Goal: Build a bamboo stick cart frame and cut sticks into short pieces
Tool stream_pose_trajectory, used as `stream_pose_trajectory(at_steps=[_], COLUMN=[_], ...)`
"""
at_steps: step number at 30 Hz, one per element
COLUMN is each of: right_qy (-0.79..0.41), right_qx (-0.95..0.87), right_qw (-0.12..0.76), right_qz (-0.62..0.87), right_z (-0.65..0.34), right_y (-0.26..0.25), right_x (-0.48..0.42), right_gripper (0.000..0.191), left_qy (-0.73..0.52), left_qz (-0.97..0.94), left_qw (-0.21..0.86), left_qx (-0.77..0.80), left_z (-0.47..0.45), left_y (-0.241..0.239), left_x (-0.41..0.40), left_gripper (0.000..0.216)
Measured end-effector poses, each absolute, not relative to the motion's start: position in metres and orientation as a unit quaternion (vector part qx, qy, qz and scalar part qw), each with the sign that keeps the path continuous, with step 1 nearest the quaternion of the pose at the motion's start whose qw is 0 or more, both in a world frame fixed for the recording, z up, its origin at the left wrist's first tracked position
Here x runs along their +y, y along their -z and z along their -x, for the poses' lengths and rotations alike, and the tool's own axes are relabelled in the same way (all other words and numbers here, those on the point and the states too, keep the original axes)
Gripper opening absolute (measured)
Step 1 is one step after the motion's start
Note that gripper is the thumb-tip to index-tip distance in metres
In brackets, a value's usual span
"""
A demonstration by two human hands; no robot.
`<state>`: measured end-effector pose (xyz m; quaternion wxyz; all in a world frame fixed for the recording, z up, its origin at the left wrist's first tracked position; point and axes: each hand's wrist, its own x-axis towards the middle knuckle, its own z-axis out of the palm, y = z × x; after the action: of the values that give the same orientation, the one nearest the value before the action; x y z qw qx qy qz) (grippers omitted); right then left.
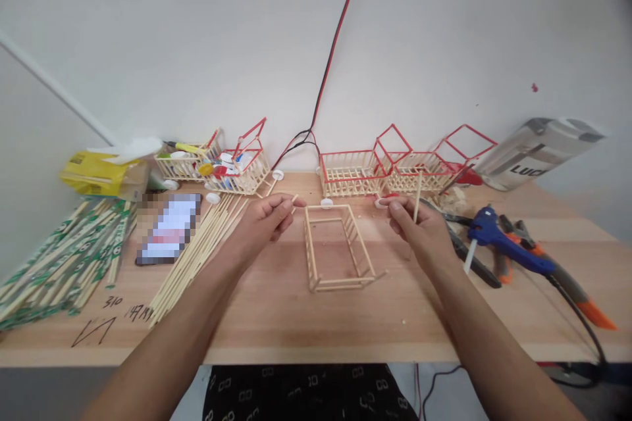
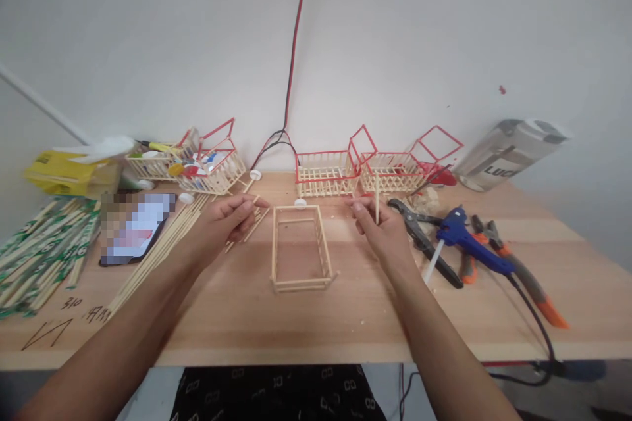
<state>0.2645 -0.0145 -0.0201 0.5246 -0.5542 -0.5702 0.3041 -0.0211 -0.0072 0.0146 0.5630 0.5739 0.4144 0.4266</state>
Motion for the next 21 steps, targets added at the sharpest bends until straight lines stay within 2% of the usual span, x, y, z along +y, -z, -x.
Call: stream_pose_trajectory(at_steps=[4,9,13,18,21], right_qy=[-0.291,-0.267,-0.236,-0.210,-0.223], right_qx=[-0.580,-0.618,-0.638,-0.648,-0.646], right_qw=[0.522,0.477,0.459,0.452,0.462], right_qz=[0.554,0.565,0.572,0.576,0.565], right_z=[-0.266,-0.263,-0.261,-0.260,-0.262], right_y=[0.022,0.021,0.019,0.019,0.022], right_x=[-0.019,-0.019,-0.019,-0.020,-0.019], right_gripper=[0.037,0.033,0.033,0.032,0.032], left_qy=[-0.423,-0.435,-0.463,-0.528,-0.524], left_qz=[-0.587,-0.619,-0.599,-0.564,-0.566], left_qw=[0.557,0.413,0.399,0.322,0.338], left_qx=[0.409,0.507,0.517,0.548,0.538], left_z=[0.021,0.022,0.028,0.035,0.022], left_y=[-0.014,-0.017,-0.021,-0.016,-0.004], left_x=[-0.007,-0.008,-0.023,-0.077,-0.116], left_gripper=[0.026,0.030,0.030,0.014,0.004])
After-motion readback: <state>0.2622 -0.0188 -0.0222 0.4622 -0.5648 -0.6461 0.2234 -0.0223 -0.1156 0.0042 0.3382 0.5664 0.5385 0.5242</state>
